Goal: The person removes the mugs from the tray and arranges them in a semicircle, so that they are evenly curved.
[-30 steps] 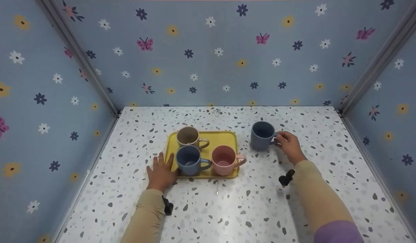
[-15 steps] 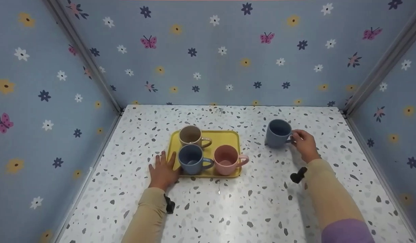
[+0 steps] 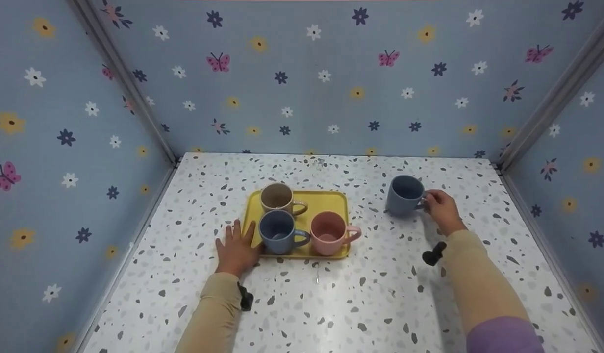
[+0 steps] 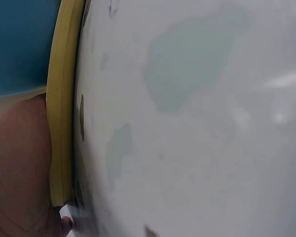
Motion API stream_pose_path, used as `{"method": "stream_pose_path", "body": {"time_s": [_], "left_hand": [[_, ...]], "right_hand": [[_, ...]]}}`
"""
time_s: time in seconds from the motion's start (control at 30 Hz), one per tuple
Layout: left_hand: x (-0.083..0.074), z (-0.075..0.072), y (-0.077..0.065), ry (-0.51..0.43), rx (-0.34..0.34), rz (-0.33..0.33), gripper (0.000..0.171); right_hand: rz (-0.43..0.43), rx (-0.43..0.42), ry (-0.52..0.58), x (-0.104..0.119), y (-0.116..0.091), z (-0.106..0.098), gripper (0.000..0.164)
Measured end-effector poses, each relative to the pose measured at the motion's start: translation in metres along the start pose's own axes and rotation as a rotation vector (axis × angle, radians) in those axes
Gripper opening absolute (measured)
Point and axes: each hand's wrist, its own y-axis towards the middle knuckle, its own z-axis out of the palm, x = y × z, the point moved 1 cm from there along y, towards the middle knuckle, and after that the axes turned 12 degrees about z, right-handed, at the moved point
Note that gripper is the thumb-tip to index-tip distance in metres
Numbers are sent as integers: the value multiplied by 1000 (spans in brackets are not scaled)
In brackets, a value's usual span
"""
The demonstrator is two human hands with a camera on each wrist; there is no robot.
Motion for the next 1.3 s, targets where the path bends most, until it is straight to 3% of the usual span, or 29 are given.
{"method": "stream_pose_path", "body": {"time_s": [0.23,0.47,0.63,0.97,1.3], "left_hand": [[0,1,-2,27,-21,9,74],[-2,1,-4,23,-16,10,74],[1,3,-4,12,-14,4,75],[-1,0,-2,-6,-29,8,75],[-3,-1,-1,21,-56,18,73]], "right_hand": [[-39,-45,30,2,-1,5,44],[-211,-158,4,16,-11,5,49],[-309,-173,51,40,-25,17,51],[-427,-17,162,68,-53,60,43],[-514,88,204,50,-61,103,40]]}}
